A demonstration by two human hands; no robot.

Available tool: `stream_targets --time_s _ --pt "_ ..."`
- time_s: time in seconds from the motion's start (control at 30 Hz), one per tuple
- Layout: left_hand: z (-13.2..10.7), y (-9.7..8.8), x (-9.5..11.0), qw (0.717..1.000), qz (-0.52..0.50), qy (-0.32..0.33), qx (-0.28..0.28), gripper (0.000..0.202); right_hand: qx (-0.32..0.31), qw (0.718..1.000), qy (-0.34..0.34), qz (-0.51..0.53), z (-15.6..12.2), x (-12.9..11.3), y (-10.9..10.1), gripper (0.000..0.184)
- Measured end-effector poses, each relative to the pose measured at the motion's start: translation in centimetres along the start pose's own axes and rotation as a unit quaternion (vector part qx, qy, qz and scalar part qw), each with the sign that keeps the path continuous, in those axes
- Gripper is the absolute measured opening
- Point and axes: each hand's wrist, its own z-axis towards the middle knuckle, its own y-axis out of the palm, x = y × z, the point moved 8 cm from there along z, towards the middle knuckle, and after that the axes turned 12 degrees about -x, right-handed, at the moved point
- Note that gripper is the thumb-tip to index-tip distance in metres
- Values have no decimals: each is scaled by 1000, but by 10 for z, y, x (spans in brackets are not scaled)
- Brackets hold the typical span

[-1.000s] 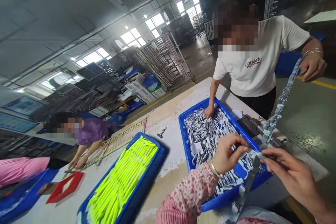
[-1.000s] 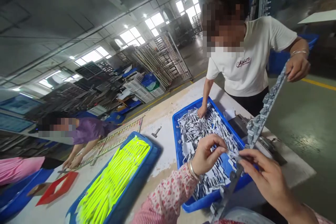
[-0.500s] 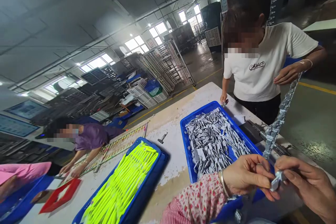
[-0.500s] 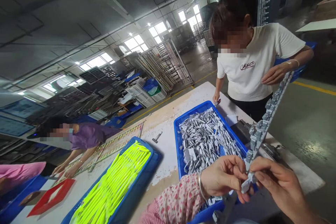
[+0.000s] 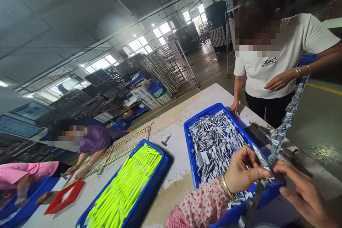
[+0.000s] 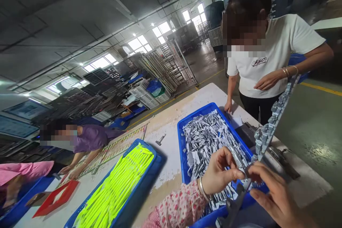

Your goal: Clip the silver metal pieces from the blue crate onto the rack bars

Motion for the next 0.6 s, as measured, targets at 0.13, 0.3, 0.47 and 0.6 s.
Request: stream_targets --time_s 0.13,0.3,0.47,0.6 --pt "-2 0 6 997 81 1 10 51 -62 997 -30 17 8 -21 13 16" --pt "-12 -3 12 990 138 0 26 36 -50 990 52 125 19 -26 25 35" --pt "-2 -16 5 997 38 -39 -48 27 -10 865 128 484 19 4 50 37" --pt "-2 -15 10 986 126 -46 -99 26 -54 775 139 615 14 1 71 38"
